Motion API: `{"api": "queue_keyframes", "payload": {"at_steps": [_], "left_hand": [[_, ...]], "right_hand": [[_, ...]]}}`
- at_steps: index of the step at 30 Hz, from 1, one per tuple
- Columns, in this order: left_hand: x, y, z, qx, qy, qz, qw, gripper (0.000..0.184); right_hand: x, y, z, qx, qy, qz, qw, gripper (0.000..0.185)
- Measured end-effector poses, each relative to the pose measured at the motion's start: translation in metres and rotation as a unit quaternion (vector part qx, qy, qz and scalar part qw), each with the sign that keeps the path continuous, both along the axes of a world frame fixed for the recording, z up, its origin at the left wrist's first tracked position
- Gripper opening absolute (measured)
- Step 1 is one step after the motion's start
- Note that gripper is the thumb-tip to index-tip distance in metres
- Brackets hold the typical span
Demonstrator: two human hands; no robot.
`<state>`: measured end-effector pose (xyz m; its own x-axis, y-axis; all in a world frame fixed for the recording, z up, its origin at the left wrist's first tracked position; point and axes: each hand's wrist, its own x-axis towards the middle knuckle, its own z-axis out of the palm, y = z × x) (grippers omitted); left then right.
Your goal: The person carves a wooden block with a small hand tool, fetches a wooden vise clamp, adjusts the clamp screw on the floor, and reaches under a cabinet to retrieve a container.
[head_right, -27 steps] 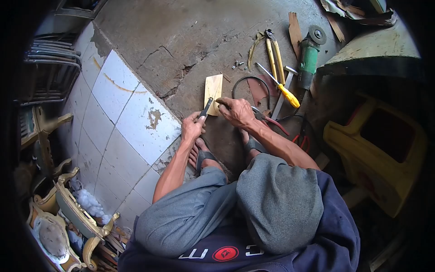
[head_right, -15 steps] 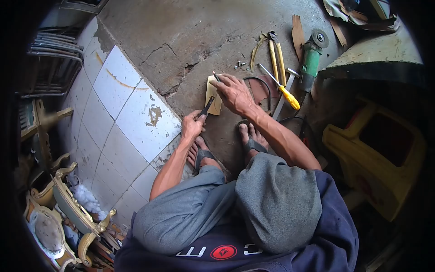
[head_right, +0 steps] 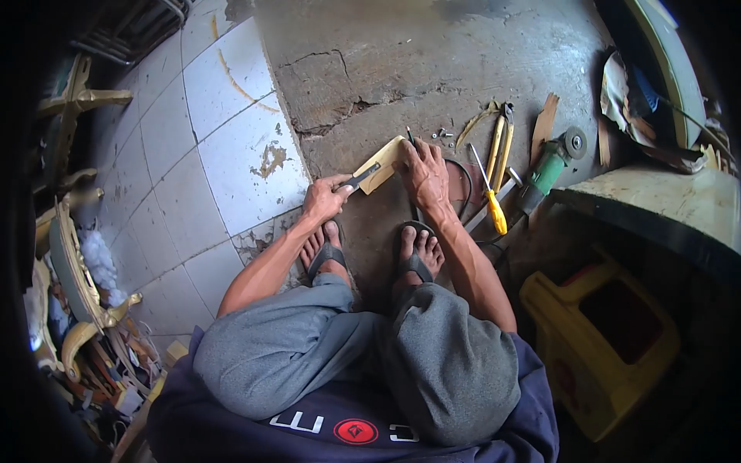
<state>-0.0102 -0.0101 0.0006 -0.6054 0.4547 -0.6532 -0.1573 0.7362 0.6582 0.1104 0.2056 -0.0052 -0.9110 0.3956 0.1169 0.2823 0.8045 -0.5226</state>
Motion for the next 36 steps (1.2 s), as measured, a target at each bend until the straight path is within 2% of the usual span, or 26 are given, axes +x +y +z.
{"api": "queue_keyframes", "payload": {"at_steps": [2, 9, 11, 19, 25, 27, 30, 33, 36], "left_hand": [[0.005, -0.003, -0.005, 0.011, 0.069, -0.029, 0.997, 0.032], [0.012, -0.004, -0.006, 0.019, 0.081, -0.003, 0.997, 0.032], [0.009, -0.005, -0.003, 0.010, 0.004, 0.023, 1.000, 0.033], [0.010, -0.004, -0.008, -0.029, -0.031, 0.052, 0.998, 0.033], [0.006, -0.002, -0.004, -0.043, -0.019, 0.030, 0.998, 0.035], [0.005, -0.004, -0.005, -0.050, -0.008, 0.016, 0.999, 0.035], [0.006, -0.003, -0.010, -0.044, -0.007, 0.007, 0.999, 0.036], [0.003, -0.001, 0.001, -0.034, -0.041, 0.033, 0.998, 0.035], [0.001, 0.001, 0.005, -0.040, -0.053, 0.032, 0.997, 0.035]], "right_hand": [[0.000, -0.003, -0.002, -0.002, -0.007, -0.027, 1.000, 0.054], [-0.002, -0.008, 0.004, 0.000, -0.019, -0.039, 0.999, 0.051], [-0.003, -0.008, 0.002, -0.001, -0.018, -0.041, 0.999, 0.051], [-0.002, -0.009, 0.002, -0.017, -0.034, -0.053, 0.998, 0.052], [0.004, -0.017, 0.015, 0.033, -0.004, -0.057, 0.998, 0.054], [0.011, -0.028, 0.040, -0.143, -0.039, -0.028, 0.989, 0.054], [0.023, -0.050, 0.043, -0.232, -0.004, 0.034, 0.972, 0.045], [0.033, -0.055, 0.020, -0.240, -0.075, 0.067, 0.966, 0.035], [0.028, -0.053, 0.013, -0.251, -0.053, 0.060, 0.965, 0.028]]}}
